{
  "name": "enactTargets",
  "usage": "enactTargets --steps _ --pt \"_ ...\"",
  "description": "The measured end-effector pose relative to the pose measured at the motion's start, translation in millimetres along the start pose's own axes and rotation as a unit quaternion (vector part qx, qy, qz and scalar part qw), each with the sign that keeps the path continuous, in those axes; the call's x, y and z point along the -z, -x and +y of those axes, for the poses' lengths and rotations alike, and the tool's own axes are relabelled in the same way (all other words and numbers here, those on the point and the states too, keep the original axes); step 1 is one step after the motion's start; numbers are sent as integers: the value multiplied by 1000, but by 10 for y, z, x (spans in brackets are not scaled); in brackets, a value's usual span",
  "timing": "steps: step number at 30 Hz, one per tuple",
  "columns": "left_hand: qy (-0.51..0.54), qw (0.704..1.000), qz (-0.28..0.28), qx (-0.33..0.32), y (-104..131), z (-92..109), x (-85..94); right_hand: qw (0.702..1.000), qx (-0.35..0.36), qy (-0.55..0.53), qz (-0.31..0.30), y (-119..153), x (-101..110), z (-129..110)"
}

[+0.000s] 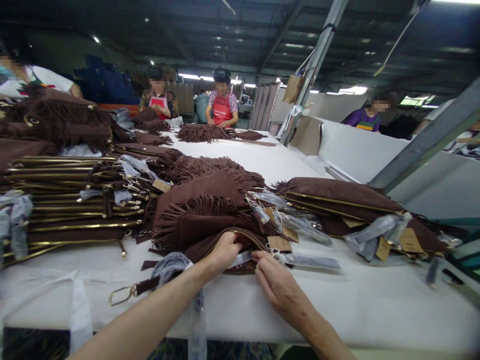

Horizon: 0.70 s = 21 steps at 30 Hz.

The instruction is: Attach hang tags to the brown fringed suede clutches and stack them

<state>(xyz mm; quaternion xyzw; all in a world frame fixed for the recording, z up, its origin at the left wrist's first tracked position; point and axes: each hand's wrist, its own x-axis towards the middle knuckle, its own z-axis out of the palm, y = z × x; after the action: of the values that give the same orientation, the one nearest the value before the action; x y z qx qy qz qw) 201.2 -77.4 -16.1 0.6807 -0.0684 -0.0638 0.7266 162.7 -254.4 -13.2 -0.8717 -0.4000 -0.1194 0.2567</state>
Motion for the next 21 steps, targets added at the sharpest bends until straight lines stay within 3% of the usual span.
enactTargets --steps 4,15,21 --pt "9 999 24 24 -2 19 -20 991 -35 115 57 -56 28 84" --pt "8 999 21 24 -87 -116 -13 970 -69 233 27 -81 -114 80" --pt "-51 999 6 -10 -41 -46 3 963 -87 256 3 -142 -154 120"
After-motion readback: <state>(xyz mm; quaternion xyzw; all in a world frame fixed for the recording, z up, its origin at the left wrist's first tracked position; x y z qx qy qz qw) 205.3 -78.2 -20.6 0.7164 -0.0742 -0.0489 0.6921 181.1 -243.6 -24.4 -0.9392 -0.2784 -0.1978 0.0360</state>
